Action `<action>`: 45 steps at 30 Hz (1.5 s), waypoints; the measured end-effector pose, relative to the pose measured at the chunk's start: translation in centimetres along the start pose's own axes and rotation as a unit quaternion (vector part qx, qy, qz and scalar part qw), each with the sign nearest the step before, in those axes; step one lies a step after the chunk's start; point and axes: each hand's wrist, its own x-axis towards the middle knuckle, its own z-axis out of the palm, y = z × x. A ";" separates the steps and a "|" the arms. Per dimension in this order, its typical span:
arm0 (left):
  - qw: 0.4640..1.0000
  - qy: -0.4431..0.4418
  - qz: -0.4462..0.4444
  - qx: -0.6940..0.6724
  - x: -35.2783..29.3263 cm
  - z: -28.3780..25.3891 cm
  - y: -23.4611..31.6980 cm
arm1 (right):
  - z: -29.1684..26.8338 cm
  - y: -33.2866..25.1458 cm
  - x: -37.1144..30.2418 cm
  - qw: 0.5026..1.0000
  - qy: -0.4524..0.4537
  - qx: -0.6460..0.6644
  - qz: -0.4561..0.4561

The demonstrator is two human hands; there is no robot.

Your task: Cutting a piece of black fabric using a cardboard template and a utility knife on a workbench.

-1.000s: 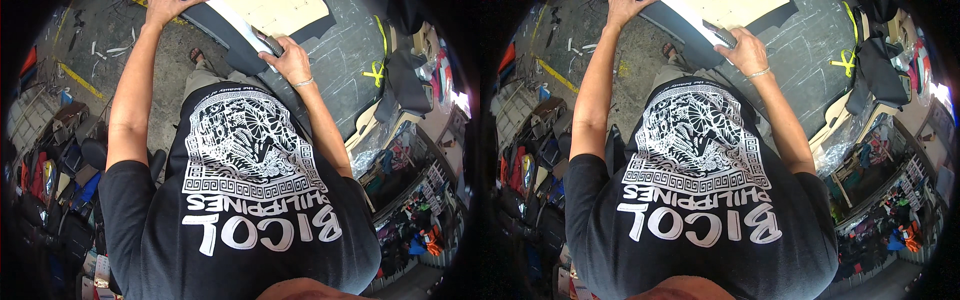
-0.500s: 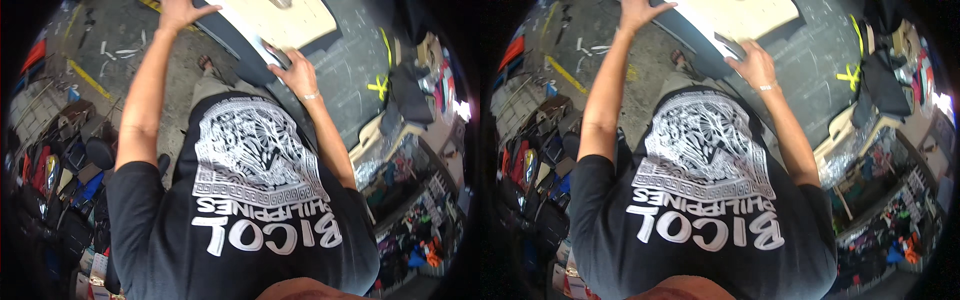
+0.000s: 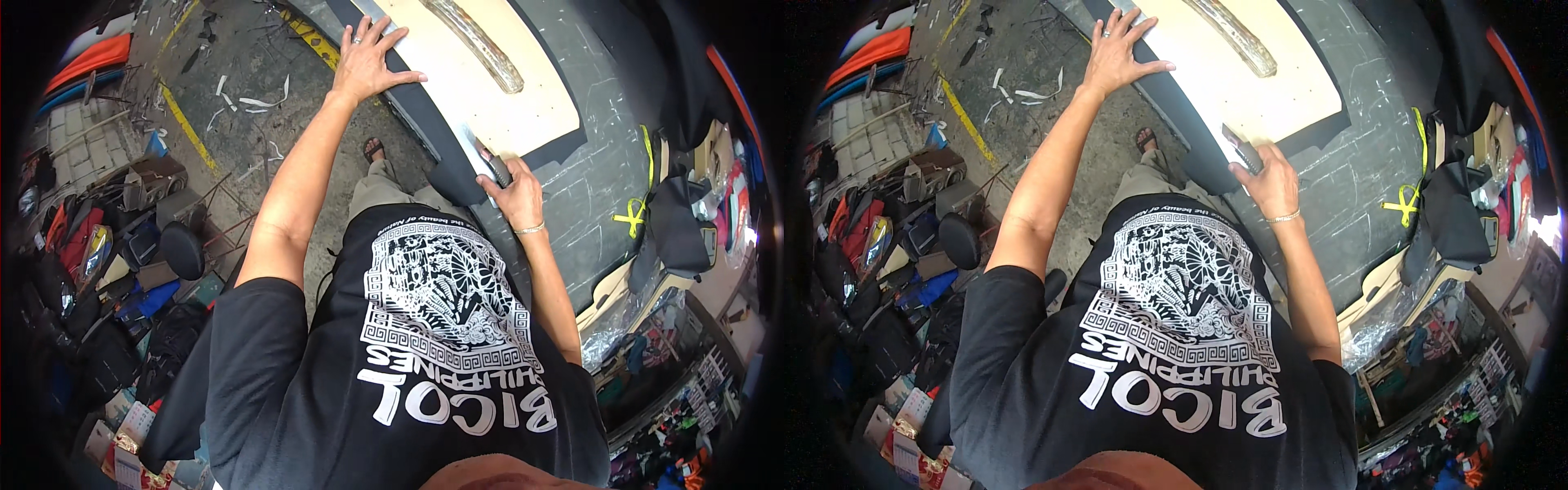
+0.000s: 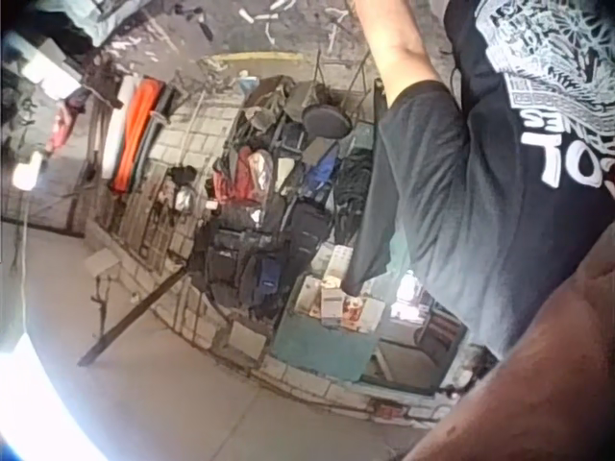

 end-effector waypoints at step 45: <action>0.985 -0.148 -0.059 -0.070 3.4 -4.0 -0.1 | -0.3 0.2 -0.1 0.999 0.008 0.032 -0.005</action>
